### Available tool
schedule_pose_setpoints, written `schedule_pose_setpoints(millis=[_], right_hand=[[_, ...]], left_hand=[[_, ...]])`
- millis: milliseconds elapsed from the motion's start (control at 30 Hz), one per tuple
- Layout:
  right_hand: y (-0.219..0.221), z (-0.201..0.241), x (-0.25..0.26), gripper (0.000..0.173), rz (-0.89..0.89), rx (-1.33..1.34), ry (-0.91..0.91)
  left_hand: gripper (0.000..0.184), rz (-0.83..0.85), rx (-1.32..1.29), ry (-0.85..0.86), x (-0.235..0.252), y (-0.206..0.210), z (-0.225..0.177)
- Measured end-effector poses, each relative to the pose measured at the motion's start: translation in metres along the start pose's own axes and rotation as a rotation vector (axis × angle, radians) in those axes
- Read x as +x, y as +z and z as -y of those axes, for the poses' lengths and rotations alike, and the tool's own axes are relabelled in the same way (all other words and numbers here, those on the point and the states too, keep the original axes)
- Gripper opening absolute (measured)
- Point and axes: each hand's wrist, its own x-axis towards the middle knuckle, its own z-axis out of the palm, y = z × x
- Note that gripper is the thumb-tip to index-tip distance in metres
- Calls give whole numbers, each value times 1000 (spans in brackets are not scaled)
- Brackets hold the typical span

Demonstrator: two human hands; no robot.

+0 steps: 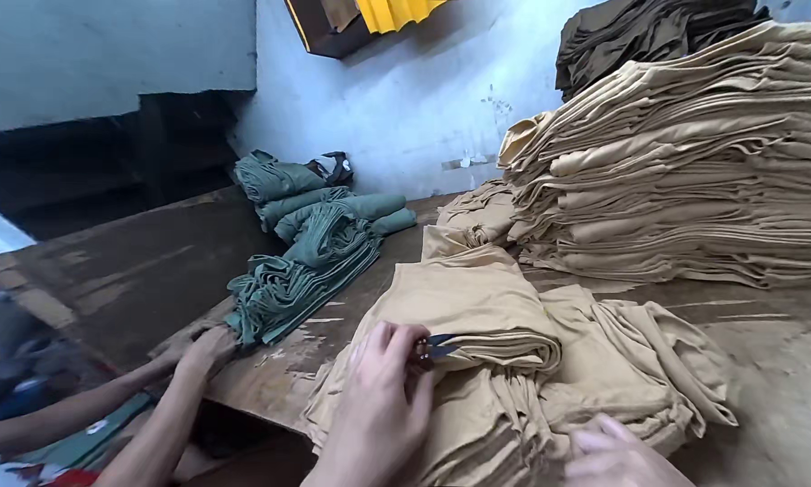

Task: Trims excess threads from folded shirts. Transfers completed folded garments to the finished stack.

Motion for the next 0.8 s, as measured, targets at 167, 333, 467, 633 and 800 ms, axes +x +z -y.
schedule_pose_setpoints(millis=[167,333,467,633,800], right_hand=[[18,17,29,14,-504,-59,63],[27,10,40,22,-513,-156,43],[43,-6,54,12,-524,-243,-56],[41,-7,49,10,-663,551,190],[36,-6,56,10,-700,684,372]], left_hand=[[30,7,-88,23,-14,-13,-41],[23,25,-133,-146,-32,-16,-48],[28,-15,-171,-211,-34,-6,-38],[24,81,-262,-142,-33,-18,-42],[20,154,-255,-73,-24,-11,-50]])
